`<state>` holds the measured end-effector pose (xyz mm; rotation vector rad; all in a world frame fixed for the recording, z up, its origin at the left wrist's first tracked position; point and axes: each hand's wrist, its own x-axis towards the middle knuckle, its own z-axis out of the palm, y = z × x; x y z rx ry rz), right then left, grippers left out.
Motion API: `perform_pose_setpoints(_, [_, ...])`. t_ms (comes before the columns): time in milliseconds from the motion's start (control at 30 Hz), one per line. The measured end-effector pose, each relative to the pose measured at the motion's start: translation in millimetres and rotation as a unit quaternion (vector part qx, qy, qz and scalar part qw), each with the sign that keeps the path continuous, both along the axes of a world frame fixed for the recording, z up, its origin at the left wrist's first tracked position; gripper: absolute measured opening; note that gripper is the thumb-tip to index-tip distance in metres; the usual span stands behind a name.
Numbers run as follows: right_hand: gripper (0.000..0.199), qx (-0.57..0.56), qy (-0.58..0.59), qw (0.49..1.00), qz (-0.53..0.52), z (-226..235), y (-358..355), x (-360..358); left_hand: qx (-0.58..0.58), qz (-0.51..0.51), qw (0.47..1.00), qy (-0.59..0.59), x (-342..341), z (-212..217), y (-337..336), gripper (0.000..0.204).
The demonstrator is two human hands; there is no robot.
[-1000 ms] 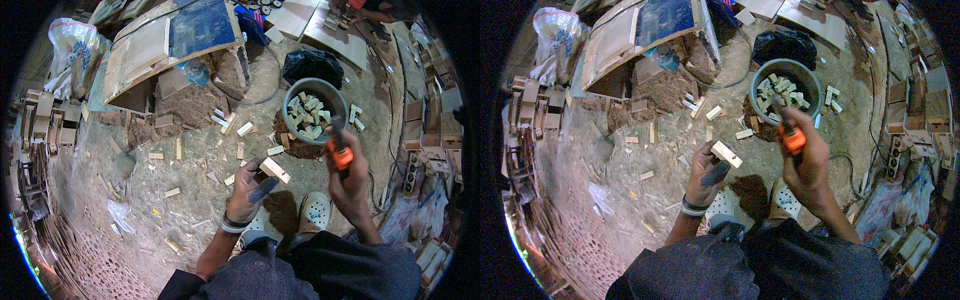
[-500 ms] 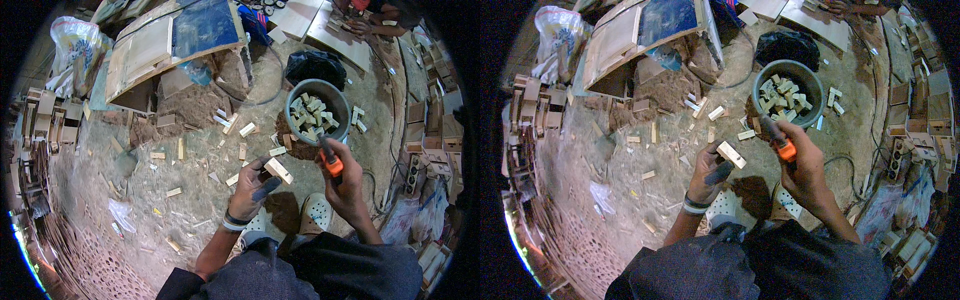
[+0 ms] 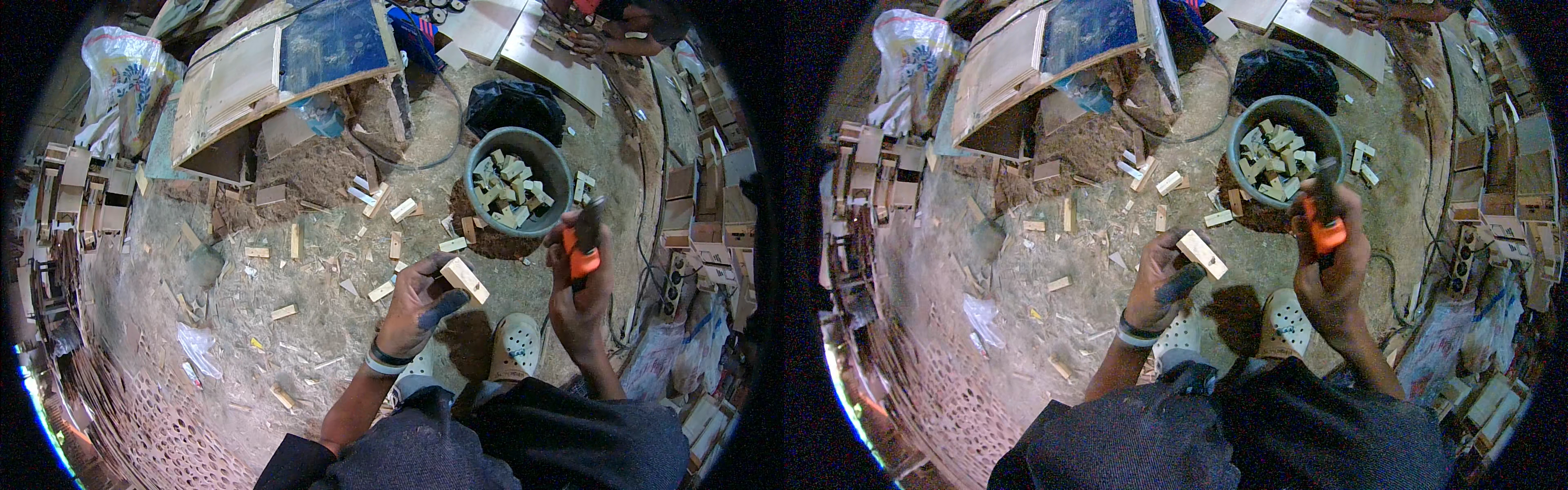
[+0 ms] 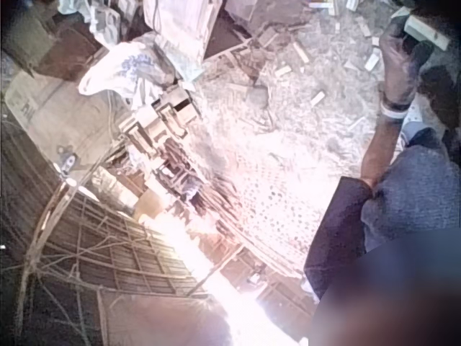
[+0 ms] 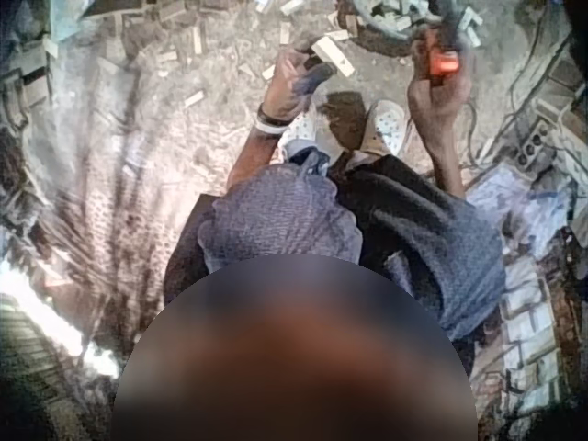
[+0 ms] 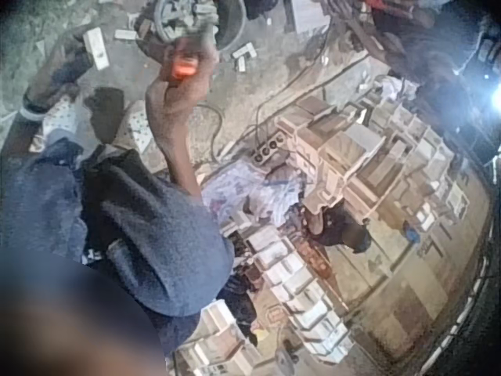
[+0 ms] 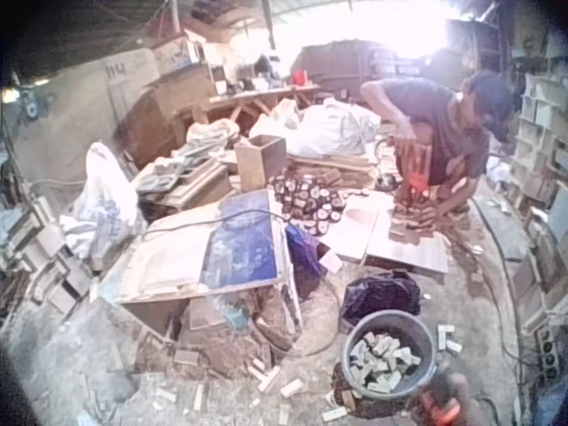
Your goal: The person uses pliers to trim small wooden blocks one at a time, removing excess material and placing the trimmed pieces into a nearby bowl. The person repeatedly picks up blocks, trims them, and deposits them into the bowl throughout the clip.
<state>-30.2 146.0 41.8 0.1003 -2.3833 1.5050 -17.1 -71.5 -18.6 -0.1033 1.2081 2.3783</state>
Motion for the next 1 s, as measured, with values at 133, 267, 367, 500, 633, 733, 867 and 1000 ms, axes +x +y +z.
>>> perform_pose_setpoints(133, [0.038,0.399,0.018,0.888,0.227,4.8,7.3,-0.8,-0.038,-0.011,0.999,0.011,-8.4,1.2,3.3,0.049])
perform_pose_setpoints(267, [0.043,0.348,0.012,0.916,0.199,4.6,16.4,-6.8,-0.014,0.01,0.999,0.033,-7.9,2.6,3.8,0.05])
perform_pose_setpoints(367, [0.044,0.265,-0.005,0.953,0.149,5.4,16.2,-6.7,-0.023,0.024,0.999,-0.002,-7.0,5.4,4.3,0.05])
perform_pose_setpoints(500, [0.042,0.162,-0.033,0.983,0.075,7.9,16.2,-2.8,-0.079,0.037,0.991,0.098,-30.4,8.0,28.0,0.047])
perform_pose_setpoints(633, [0.031,-0.021,-0.127,0.991,-0.045,-3.5,21.0,4.8,-0.487,0.123,0.803,0.321,-71.0,-7.0,73.6,0.047])
perform_pose_setpoints(733, [0.029,-0.145,-0.235,0.958,-0.081,-26.1,22.4,21.6,-0.458,0.204,0.805,0.317,-74.5,-32.1,54.7,0.043])
perform_pose_setpoints(867, [0.039,-0.185,-0.355,0.914,-0.071,-62.3,21.1,44.8,-0.628,0.137,0.725,0.247,-36.1,-69.7,-26.0,0.033])
perform_pose_setpoints(1000, [0.038,-0.14,-0.393,0.908,-0.042,-83.2,14.0,53.7,-0.692,0.026,0.686,0.223,22.9,-94.4,-78.2,0.03])
